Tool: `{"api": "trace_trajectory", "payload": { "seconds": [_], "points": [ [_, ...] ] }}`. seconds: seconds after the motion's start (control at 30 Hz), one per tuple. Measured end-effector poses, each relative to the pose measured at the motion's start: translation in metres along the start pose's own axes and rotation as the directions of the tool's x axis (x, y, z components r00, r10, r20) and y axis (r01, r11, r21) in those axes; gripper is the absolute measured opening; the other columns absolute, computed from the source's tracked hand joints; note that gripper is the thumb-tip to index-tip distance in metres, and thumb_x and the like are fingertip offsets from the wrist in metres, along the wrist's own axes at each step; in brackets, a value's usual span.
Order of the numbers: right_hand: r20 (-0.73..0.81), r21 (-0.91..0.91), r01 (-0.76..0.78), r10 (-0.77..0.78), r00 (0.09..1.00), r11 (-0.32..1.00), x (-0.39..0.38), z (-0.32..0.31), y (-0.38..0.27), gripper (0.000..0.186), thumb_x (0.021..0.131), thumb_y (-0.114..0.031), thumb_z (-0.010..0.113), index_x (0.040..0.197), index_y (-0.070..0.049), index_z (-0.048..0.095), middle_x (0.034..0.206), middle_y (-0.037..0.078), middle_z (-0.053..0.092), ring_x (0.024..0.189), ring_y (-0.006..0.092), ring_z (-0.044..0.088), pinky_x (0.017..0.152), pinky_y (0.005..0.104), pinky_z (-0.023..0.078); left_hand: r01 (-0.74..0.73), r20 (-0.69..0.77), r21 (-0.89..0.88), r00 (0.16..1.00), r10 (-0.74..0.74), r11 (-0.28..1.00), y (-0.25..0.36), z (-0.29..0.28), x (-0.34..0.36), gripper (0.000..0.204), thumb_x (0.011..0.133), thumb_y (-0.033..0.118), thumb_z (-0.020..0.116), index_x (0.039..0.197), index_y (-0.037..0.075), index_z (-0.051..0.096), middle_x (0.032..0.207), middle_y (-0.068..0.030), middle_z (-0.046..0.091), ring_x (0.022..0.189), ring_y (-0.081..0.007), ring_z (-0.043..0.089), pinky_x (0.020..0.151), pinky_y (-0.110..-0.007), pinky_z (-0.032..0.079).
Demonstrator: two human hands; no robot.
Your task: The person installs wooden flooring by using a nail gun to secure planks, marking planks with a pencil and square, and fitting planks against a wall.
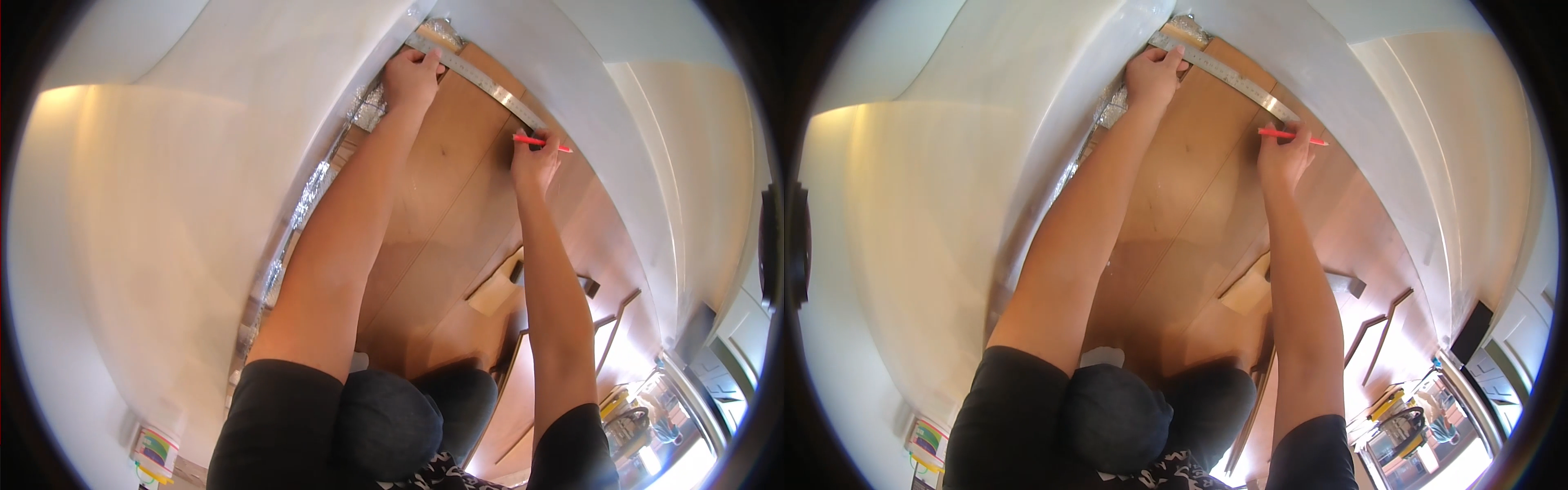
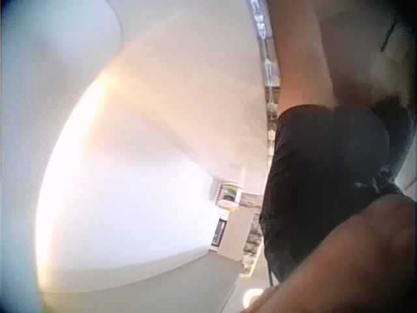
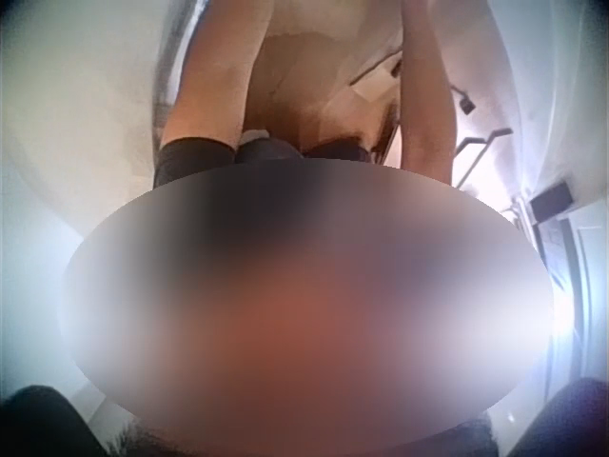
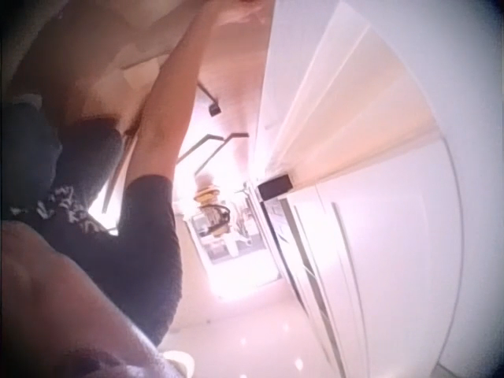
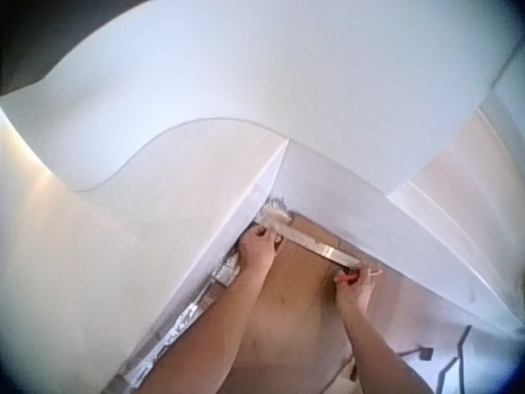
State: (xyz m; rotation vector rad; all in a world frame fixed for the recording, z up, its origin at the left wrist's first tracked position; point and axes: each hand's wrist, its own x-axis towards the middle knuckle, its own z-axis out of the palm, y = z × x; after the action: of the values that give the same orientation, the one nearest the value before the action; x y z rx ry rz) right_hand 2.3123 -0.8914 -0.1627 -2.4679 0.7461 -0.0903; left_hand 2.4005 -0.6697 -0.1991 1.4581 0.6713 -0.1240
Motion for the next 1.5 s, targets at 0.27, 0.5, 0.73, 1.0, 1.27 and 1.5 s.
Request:
{"api": "trace_trajectory", "payload": {
  "seconds": [0.27, 0.5, 0.73, 1.0, 1.27, 1.5],
  "points": [
    [-0.11, 0.108, 0.08, -0.068, 0.992, 0.991, -0.015, 0.011, 0.012, 0.041, 0.09, -0.024, 0.08, 0.122, -0.007, 0.06, 0.134, 0.015, 0.064, 0.119, 0.0371, 0.052, 0.104, 0.0489, 0.045, 0.043, -0.06, 0.039, 0.997, -0.04, 0.998, 0.005, 0.006, 0.0, 0.029, 0.095, 0.035, 0.077, 0.092, 0.006, 0.078, 0.077, -0.0031, 0.077, 0.067, -0.0141, 0.071, 0.066, -0.032, 0.055],
    [-0.207, 0.015, 0.199, -0.192, 0.959, 0.98, -0.011, 0.021, 0.02, 0.039, 0.089, -0.018, 0.08, 0.121, -0.007, 0.06, 0.154, 0.015, 0.056, 0.11, 0.0337, 0.06, 0.098, 0.0445, 0.05, -0.014, -0.098, 0.026, 0.995, 0.016, 1.0, 0.003, 0.004, 0.001, 0.033, 0.092, 0.031, 0.083, 0.099, -0.001, 0.076, 0.075, -0.0054, 0.072, 0.06, -0.012, 0.067, 0.052, -0.029, 0.056],
    [-0.195, 0.266, 0.25, -0.202, 0.96, 0.931, -0.006, 0.019, 0.023, 0.03, 0.093, -0.012, 0.077, 0.117, -0.003, 0.061, 0.152, 0.012, 0.061, 0.092, 0.0225, 0.065, 0.084, 0.039, 0.054, 0.009, -0.088, 0.063, 0.996, -0.003, 0.998, 0.001, 0.004, 0.004, 0.033, 0.096, 0.04, 0.075, 0.094, 0.007, 0.078, 0.073, -0.0045, 0.076, 0.069, -0.0196, 0.074, 0.072, -0.036, 0.056],
    [-0.15, 0.18, 0.207, -0.181, 0.972, 0.962, -0.003, 0.019, 0.027, 0.043, 0.095, -0.015, 0.075, 0.132, 0.0, 0.059, 0.129, 0.014, 0.07, 0.097, 0.0244, 0.068, 0.086, 0.0388, 0.055, -0.041, -0.076, 0.005, 0.996, 0.041, 0.999, -0.002, 0.003, 0.007, 0.03, 0.095, 0.029, 0.08, 0.098, 0.0, 0.076, 0.08, -0.0041, 0.073, 0.063, -0.0124, 0.069, 0.051, -0.03, 0.056],
    [-0.272, 0.356, 0.204, -0.108, 0.956, 0.912, -0.012, 0.009, -0.029, 0.042, 0.105, -0.027, 0.066, 0.137, -0.002, 0.057, 0.118, 0.014, 0.071, 0.103, 0.0223, 0.07, 0.09, 0.0353, 0.056, -0.177, -0.141, 0.08, 0.972, 0.187, 0.981, -0.013, 0.0, 0.014, 0.029, 0.095, 0.029, 0.079, 0.094, 0.0, 0.077, 0.074, -0.0051, 0.073, 0.06, -0.0126, 0.068, 0.052, -0.03, 0.054],
    [0.21, 0.657, 0.106, -0.316, 0.925, 0.746, 0.001, 0.035, -0.1, 0.036, 0.111, -0.031, 0.055, 0.121, 0.002, 0.065, 0.091, 0.008, 0.072, 0.087, 0.0155, 0.068, 0.085, 0.0307, 0.056, -0.037, -0.101, 0.185, 0.993, 0.056, 0.982, -0.004, 0.004, 0.006, 0.034, 0.095, 0.043, 0.072, 0.098, 0.01, 0.08, 0.079, -0.0074, 0.078, 0.081, -0.0296, 0.076, 0.077, -0.044, 0.057]
  ]
}}
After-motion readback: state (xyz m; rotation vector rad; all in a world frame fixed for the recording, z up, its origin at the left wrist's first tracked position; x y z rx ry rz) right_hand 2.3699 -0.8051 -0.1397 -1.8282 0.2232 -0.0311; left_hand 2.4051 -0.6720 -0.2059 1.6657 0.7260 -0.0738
